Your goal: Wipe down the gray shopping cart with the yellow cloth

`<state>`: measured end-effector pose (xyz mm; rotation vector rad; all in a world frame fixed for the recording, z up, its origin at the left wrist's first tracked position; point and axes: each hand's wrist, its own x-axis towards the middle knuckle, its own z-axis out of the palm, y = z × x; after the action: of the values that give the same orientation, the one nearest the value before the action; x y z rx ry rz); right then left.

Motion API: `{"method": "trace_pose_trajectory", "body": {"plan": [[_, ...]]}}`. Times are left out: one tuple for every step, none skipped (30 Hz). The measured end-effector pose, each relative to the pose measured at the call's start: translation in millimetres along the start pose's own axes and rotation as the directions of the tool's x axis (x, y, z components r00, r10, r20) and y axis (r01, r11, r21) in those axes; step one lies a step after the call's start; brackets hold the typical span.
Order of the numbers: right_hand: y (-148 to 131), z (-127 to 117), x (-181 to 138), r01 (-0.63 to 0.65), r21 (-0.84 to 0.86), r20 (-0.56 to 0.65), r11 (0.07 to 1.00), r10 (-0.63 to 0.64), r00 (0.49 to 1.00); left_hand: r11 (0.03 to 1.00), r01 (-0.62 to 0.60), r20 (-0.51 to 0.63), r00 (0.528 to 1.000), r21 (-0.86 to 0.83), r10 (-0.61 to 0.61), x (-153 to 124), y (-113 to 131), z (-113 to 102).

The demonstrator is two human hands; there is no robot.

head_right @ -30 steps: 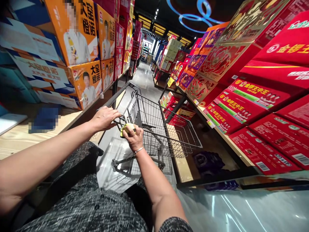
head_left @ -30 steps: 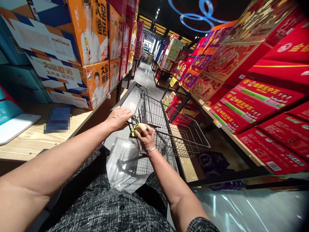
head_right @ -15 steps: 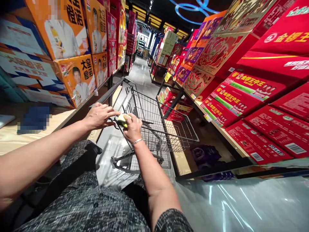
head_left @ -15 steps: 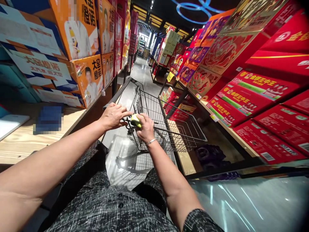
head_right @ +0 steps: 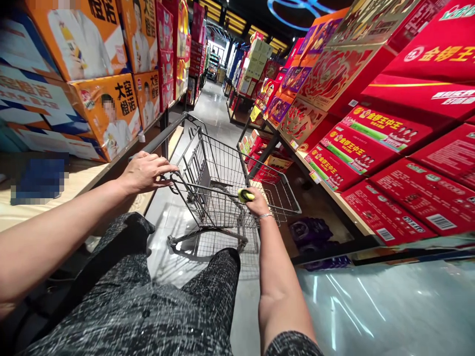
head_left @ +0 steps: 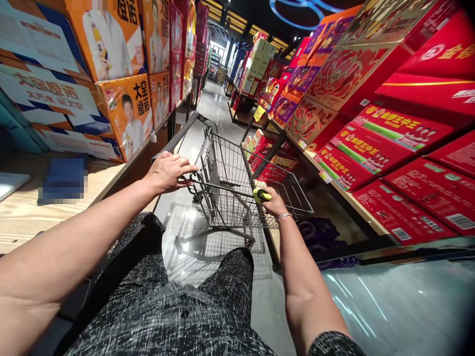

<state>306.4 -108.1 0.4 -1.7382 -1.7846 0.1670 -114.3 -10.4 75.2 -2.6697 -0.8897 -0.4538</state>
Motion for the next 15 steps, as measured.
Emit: {"method": "trace_pose_trajectory", "body": {"plan": [[10.8,-5.7,-7.0,-0.081,-0.053,-0.043,0.995,0.078,0.996,1.000,-0.004,-0.001,1.000,-0.016,0.004,0.4,0.3,-0.9],[17.0,-8.0,-13.4,-0.157,-0.109,-0.099,0.982,0.147,0.984,1.000,-0.009,-0.004,1.000,-0.022,0.009,0.9,0.8,-1.5],[18.1,-6.5,-18.8,-0.226,-0.162,-0.164,0.961,0.200,0.966,1.000,-0.014,-0.007,1.000,-0.015,0.014,1.7,1.5,-1.8],[14.2,-1.3,-23.0,-0.280,-0.204,-0.228,0.938,0.232,0.945,1.000,-0.019,-0.009,1.000,-0.001,0.019,2.6,2.4,-1.7],[5.7,7.5,-25.8,-0.311,-0.232,-0.287,0.922,0.240,0.927,1.000,-0.018,-0.012,1.000,0.011,0.018,3.8,3.5,-1.1],[-6.7,18.9,-27.1,-0.315,-0.246,-0.336,0.917,0.224,0.915,1.000,-0.013,-0.017,1.000,0.015,0.013,5.1,4.9,-0.2],[-22.1,32.1,-27.0,-0.293,-0.250,-0.371,0.923,0.188,0.909,1.000,-0.006,-0.021,1.000,0.010,0.006,6.4,6.5,1.0],[-39.6,46.1,-25.6,-0.246,-0.249,-0.391,0.937,0.136,0.910,1.000,0.003,-0.024,1.000,-0.002,-0.003,7.6,8.4,2.3],[-58.4,59.9,-23.1,-0.184,-0.247,-0.397,0.951,0.074,0.915,1.000,0.014,-0.027,1.000,-0.018,-0.014,8.7,10.2,3.5],[-77.5,72.8,-19.6,-0.113,-0.248,-0.385,0.962,0.010,0.923,0.999,0.026,-0.030,0.999,-0.036,-0.027,9.6,12.0,4.4],[-96.3,84.4,-15.2,-0.036,-0.251,-0.354,0.967,-0.057,0.934,0.998,0.037,-0.031,0.999,-0.050,-0.039,10.1,13.5,4.9],[-114.1,94.4,-10.2,0.047,-0.254,-0.312,0.966,-0.127,0.941,0.997,0.046,-0.030,0.998,-0.061,-0.048,10.2,14.5,5.1],[-130.2,103.2,-4.6,0.132,-0.258,-0.265,0.957,-0.201,0.943,0.996,0.052,-0.031,0.998,-0.068,-0.054,9.9,14.9,5.0],[-144.1,111.2,1.1,0.212,-0.264,-0.222,0.941,-0.273,0.936,0.996,0.049,-0.031,0.998,-0.073,-0.051,9.3,14.5,4.7],[-155.4,118.8,6.6,0.280,-0.277,-0.190,0.919,-0.338,0.922,0.996,0.038,-0.028,0.999,-0.081,-0.041,8.5,13.2,4.5]]}}
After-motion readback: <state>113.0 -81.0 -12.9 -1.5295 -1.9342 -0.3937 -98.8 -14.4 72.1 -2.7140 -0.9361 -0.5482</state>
